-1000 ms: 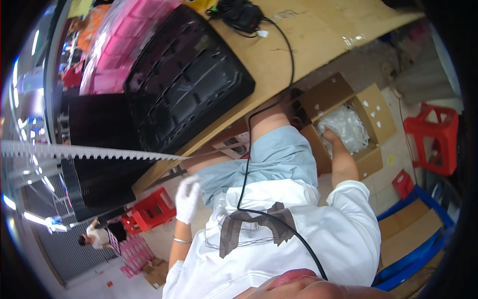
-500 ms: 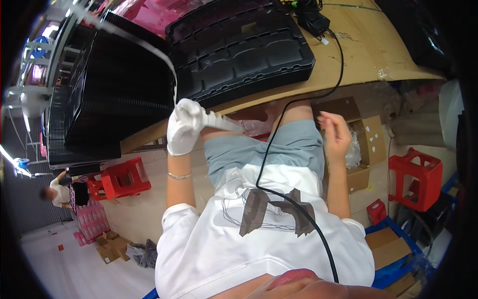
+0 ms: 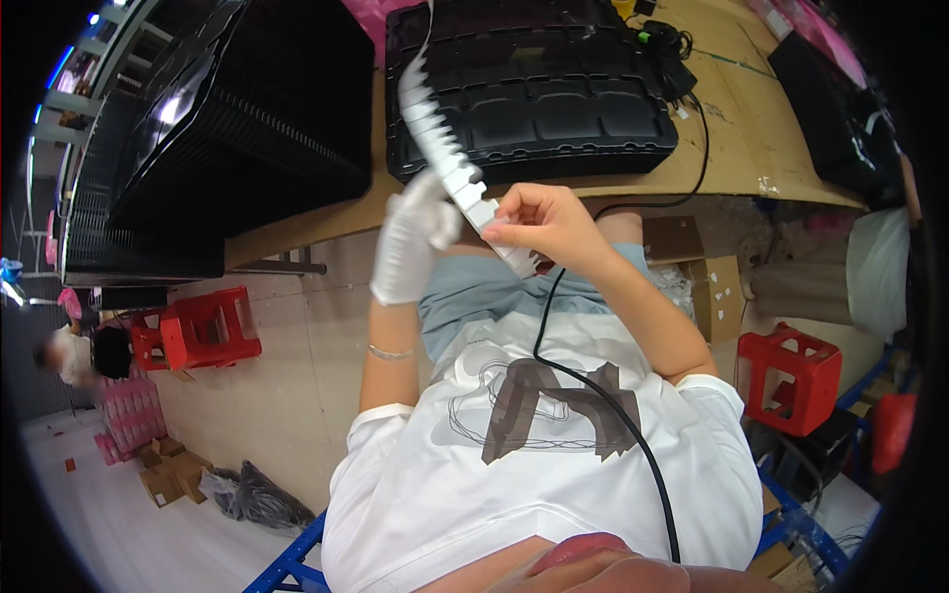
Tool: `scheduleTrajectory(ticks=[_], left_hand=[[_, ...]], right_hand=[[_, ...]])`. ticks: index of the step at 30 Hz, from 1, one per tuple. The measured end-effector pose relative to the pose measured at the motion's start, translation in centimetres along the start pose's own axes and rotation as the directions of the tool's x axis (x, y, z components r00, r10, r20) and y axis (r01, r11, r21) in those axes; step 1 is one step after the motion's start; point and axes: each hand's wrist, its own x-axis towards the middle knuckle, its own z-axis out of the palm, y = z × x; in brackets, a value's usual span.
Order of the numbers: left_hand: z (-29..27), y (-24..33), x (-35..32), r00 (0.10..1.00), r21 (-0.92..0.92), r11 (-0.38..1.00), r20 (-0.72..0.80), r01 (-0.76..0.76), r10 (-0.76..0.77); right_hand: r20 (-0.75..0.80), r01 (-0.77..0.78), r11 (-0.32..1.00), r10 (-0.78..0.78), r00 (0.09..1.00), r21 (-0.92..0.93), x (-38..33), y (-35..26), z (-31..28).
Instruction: Assembling black plastic trays with pink foam inserts and securing them with a white serrated plastic strip.
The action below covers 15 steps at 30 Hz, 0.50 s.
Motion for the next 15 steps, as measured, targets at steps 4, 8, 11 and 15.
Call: scheduleTrajectory(ticks=[4,8,11,15], left_hand=[[0.9,-1.0,0.0,0.969,0.303,0.951,-0.247,0.058,0.019],[-0.4,-0.2,1.5,0.832,0.012,0.977,-0.523,-0.211,0.186],[-1.1,0.1,1.8,0.889,-0.091,0.988,-0.453,-0.124,0.07],[-2.2,-0.5,1.3,0.891,0.115,0.993,-0.453,0.037,0.019]], right_hand=[[-0.082,-0.061,0.976,0.044,0.996,-0.207,1.1,-0.7,0.4],[-0.099,-0.04,0.991,0.027,0.995,-0.124,0.8,0.7,-0.2],[-0.103,-0.074,0.996,0.068,0.992,-0.054,1.3,0.9,0.4],[-0.133,-0.022,0.999,0.028,0.991,0.046,2.3,1.4,1.3]])
